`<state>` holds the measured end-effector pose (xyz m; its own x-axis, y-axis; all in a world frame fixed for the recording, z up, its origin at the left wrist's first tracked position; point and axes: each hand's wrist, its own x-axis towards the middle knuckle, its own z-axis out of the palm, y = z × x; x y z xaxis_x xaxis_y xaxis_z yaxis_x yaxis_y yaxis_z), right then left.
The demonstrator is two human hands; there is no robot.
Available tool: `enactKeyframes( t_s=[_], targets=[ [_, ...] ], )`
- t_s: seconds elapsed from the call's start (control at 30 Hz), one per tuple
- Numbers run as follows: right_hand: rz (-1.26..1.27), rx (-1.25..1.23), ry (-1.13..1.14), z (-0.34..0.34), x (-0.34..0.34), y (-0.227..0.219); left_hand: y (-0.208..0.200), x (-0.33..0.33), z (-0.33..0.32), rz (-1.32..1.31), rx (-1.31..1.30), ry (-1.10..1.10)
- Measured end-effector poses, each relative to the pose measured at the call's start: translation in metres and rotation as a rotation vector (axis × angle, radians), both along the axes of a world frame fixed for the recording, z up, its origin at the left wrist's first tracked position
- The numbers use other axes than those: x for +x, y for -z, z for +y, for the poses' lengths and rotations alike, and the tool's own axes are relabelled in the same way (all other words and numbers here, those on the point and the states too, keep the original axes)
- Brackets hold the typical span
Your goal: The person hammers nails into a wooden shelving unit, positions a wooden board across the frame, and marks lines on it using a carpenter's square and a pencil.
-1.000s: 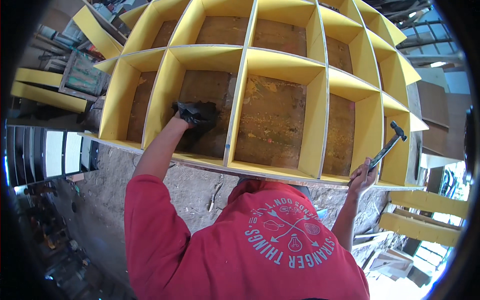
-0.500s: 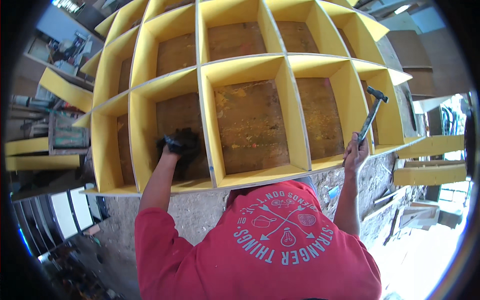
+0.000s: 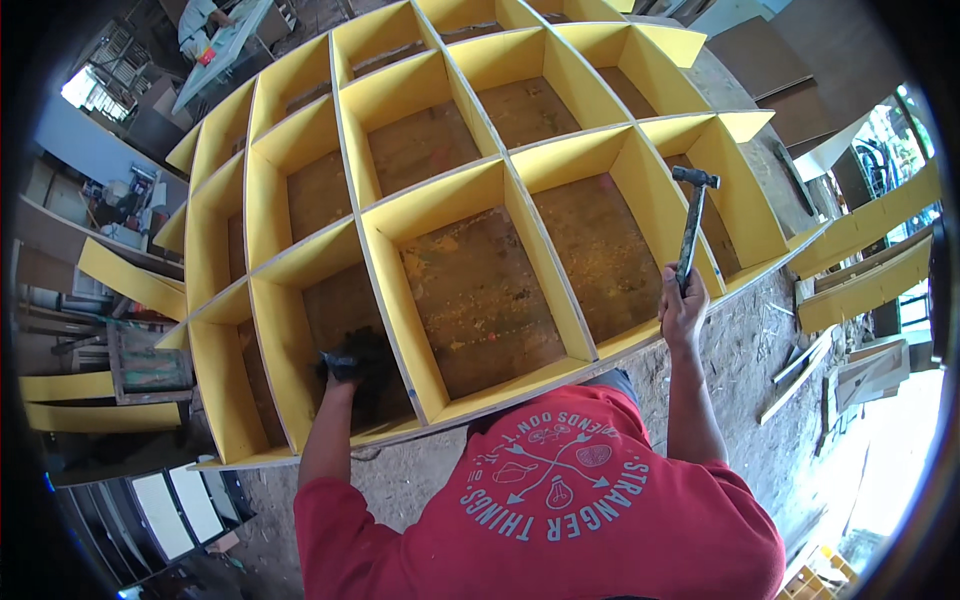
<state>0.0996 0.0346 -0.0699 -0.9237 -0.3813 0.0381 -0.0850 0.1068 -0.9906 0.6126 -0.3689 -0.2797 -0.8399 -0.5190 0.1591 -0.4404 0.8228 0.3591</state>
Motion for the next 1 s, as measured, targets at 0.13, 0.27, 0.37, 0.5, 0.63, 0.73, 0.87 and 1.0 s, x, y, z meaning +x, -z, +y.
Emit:
enactKeyframes(
  t_s=[0.13, 0.27, 0.37, 0.5, 0.63, 0.73, 0.87, 1.0],
  targets=[
    [0.026, 0.013, 0.005, -0.001, 0.003, -0.003, -0.007, -0.012, -0.005, -0.37, -0.091, 0.069],
    [0.04, 0.005, 0.03, 0.006, 0.0, -0.003, -0.032, -0.033, 0.001, -0.427, 0.179, -0.079],
    [0.046, 0.028, 0.023, 0.004, 0.0, -0.004, -0.024, -0.008, -0.005, -0.404, 0.132, -0.11],
    [0.03, 0.012, 0.008, 0.002, 0.0, -0.003, -0.002, 0.028, -0.011, -0.322, 0.093, -0.133],
    [0.027, 0.017, 0.001, 0.002, 0.001, -0.006, -0.001, 0.033, -0.012, -0.361, -0.035, -0.213],
    [0.045, 0.048, 0.017, 0.004, -0.001, -0.002, -0.011, 0.019, -0.011, -0.452, 0.01, -0.253],
    [0.033, 0.046, -0.014, 0.002, 0.001, -0.01, -0.022, 0.028, -0.017, -0.558, 0.115, -0.387],
    [0.021, 0.061, 0.005, 0.004, 0.001, -0.01, -0.019, 0.032, -0.026, -0.623, 0.274, -0.41]
  ],
)
